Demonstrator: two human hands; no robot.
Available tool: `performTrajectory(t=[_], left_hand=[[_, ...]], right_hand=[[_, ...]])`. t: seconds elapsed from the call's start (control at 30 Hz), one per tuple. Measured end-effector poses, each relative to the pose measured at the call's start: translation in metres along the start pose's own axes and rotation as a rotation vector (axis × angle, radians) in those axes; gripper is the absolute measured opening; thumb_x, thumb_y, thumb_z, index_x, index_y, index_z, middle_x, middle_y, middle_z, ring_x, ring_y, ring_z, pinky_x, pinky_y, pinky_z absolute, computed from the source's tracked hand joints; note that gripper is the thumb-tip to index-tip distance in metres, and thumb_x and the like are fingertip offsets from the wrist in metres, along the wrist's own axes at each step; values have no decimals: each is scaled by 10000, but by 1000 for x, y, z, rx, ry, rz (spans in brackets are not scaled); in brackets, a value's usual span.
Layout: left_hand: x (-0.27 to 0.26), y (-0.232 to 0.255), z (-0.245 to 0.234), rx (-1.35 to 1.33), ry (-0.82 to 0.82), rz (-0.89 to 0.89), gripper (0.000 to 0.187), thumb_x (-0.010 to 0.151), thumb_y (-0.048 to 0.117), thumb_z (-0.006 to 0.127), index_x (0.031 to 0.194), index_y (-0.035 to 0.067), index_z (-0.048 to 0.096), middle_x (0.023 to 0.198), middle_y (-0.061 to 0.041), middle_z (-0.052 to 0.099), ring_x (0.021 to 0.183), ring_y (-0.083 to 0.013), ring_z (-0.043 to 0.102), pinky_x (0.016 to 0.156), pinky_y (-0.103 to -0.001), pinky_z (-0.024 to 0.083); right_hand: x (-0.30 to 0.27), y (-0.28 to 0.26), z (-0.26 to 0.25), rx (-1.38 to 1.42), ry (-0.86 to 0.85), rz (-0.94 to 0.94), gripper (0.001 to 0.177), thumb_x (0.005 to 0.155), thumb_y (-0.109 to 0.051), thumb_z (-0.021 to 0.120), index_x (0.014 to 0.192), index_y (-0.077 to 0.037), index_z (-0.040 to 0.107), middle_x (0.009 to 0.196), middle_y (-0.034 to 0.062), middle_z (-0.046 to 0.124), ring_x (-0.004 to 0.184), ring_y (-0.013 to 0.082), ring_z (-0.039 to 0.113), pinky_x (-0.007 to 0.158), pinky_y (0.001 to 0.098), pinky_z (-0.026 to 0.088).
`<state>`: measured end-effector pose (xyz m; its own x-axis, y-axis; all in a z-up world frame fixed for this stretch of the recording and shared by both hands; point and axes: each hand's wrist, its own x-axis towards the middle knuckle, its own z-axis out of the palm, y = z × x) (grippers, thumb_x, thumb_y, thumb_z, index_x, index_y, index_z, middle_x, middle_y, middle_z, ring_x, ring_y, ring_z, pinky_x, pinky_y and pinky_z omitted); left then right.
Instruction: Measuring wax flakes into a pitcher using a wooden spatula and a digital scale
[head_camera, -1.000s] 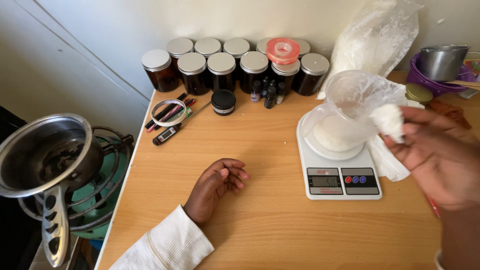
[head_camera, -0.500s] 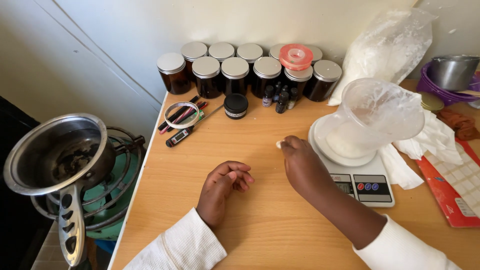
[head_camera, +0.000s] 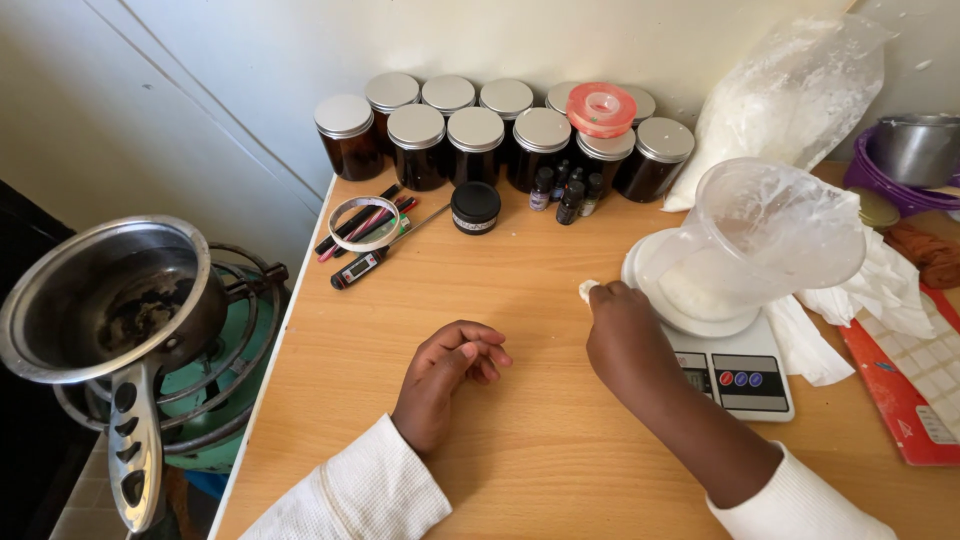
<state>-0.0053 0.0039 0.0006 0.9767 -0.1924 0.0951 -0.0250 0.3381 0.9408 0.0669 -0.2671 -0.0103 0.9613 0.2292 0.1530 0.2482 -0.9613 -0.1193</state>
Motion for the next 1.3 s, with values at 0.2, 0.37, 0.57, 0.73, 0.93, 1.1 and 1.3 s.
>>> performTrajectory(t=[0.2, 0.37, 0.57, 0.73, 0.93, 1.1, 1.3], left_hand=[[2, 0, 1, 9, 2, -4, 365, 1010, 264, 530, 1154, 4, 743, 978, -150, 795, 819, -203, 675, 772, -336, 504], [2, -1, 0, 6, -5, 4, 366, 1007, 247, 521, 1159, -8, 735, 979, -152, 790, 821, -203, 667, 763, -329, 497], [1, -2, -1, -10, -2, -19, 368, 1005, 253, 530, 1166, -8, 733, 988, -168, 795, 826, -213, 675, 772, -341, 507], [2, 1, 0, -17, -3, -21, 379, 1005, 273, 538, 1168, -6, 735, 982, -156, 788, 827, -205, 665, 769, -334, 498], [2, 1, 0, -1, -2, -26, 383, 1002, 279, 538, 1166, -3, 737, 982, -153, 792, 826, -203, 666, 770, -335, 498], [2, 0, 1, 9, -17, -6, 372, 1015, 271, 530, 1167, 2, 738, 982, -150, 793, 820, -198, 670, 756, -329, 496], [1, 0, 0, -11, -25, -13, 376, 1012, 278, 543, 1176, -4, 730, 990, -152, 790, 827, -200, 668, 770, -328, 495]], right_hand=[[-10, -15, -23, 498, 45, 81, 372, 899, -8, 580, 1187, -72, 809, 1217, 96, 800, 1105, 279, 755, 956, 382, 562], [-5, -16, -20, 592, 272, -35, 448, 937, 35, 537, 1330, -43, 738, 1273, 143, 764, 1180, 297, 714, 1032, 397, 540], [22, -3, 1, 373, 199, -33, 450, 997, 77, 549, 1369, -84, 744, 1268, 155, 661, 1154, 300, 709, 972, 388, 576], [45, 11, 15, 373, 148, -76, 530, 884, 127, 498, 1291, -85, 765, 1288, 92, 718, 1204, 285, 674, 1033, 390, 540], [42, 5, -12, 507, 54, -168, 443, 862, 121, 493, 1094, -90, 806, 1138, 75, 792, 1064, 247, 751, 935, 342, 563], [16, -12, -19, 570, 53, -418, 444, 860, 138, 528, 1147, -47, 812, 1176, 136, 802, 1088, 281, 763, 979, 369, 573], [-7, -9, -27, 571, -92, -544, 473, 887, 124, 530, 1170, -132, 810, 1180, 10, 771, 1109, 211, 739, 970, 336, 575]])
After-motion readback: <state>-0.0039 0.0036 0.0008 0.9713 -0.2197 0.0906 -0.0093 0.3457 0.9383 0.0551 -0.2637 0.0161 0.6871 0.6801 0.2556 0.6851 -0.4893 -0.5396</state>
